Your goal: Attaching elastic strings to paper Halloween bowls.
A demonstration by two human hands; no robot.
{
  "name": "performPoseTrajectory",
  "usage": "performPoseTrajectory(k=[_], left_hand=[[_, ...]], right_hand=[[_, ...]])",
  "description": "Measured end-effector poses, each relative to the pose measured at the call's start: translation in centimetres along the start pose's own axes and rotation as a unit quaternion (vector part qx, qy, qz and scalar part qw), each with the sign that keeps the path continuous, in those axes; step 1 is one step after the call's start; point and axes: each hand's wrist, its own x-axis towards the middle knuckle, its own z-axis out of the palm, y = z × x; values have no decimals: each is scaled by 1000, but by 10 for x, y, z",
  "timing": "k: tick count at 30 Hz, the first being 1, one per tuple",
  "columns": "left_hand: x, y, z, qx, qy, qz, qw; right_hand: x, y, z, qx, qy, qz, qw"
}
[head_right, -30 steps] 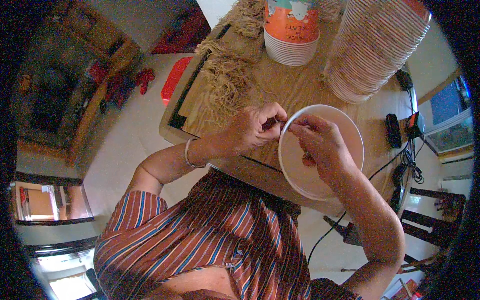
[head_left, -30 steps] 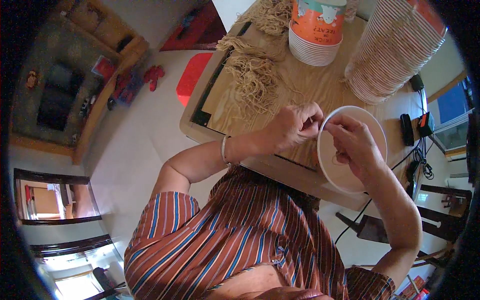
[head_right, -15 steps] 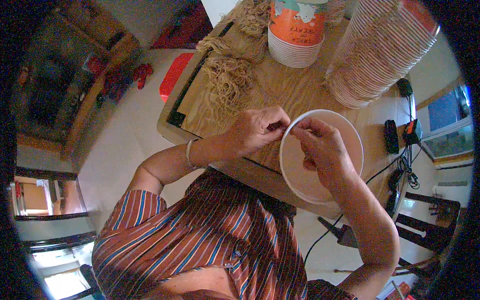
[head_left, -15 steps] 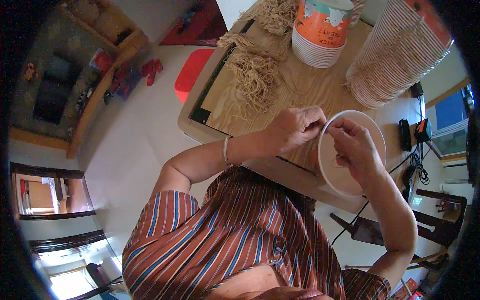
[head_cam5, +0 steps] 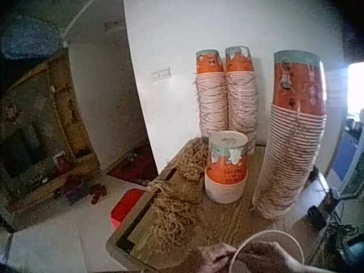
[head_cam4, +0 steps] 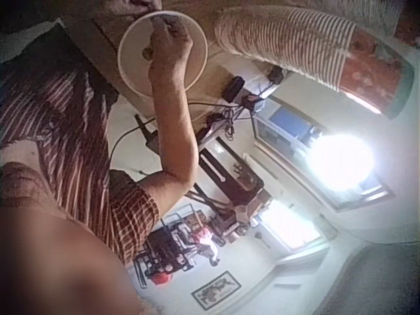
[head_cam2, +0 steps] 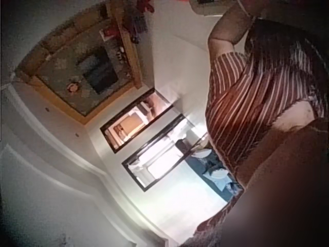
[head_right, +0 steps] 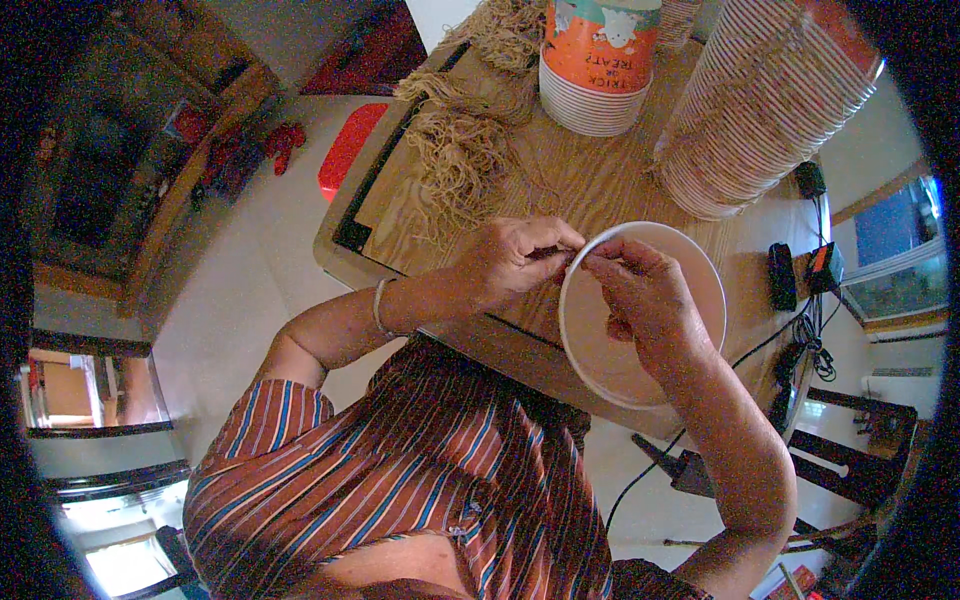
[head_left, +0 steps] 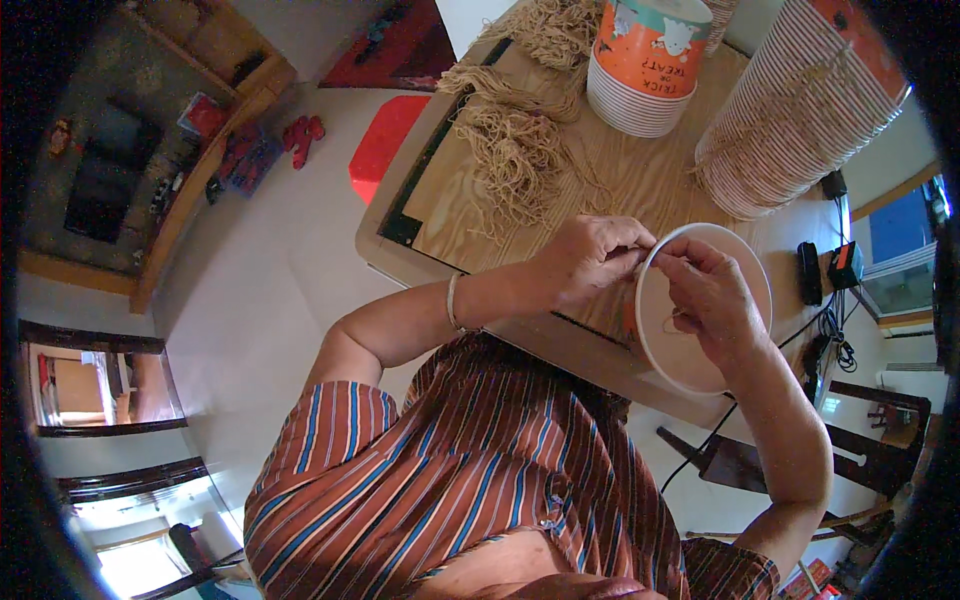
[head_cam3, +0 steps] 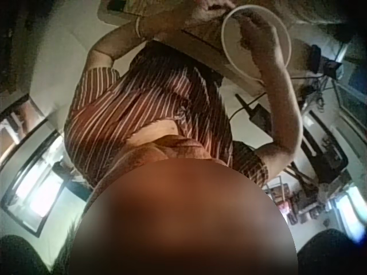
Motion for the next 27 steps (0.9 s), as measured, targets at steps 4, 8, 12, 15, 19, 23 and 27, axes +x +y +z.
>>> performPoseTrajectory(k=[4,8,12,15,19,23,27], left_hand=[[1,5,-6,-28,-19,-59,998],[6,9,-8,44,-39,-44,997],[5,6,-5,58,-16,-13,998],[3,9,-6,26,-27,-64,997],[0,5,-7,-46,-21,-78,996],[-2,-3,-3,-50,-27,-37,998],[-1,-5,-6,29,-41,7,999]], right_hand=[[-1,-3,2,10,-2,7,1000],[-2,-5,3,13,-4,9,1000],[0,-1,-1,-3,-4,5,1000],[-1,-1,-2,-5,-4,12,1000],[-2,-3,0,3,-12,9,1000],[-1,-2,-1,-1,-14,1,1000],[-2,-3,2,-21,-3,-1,1000]])
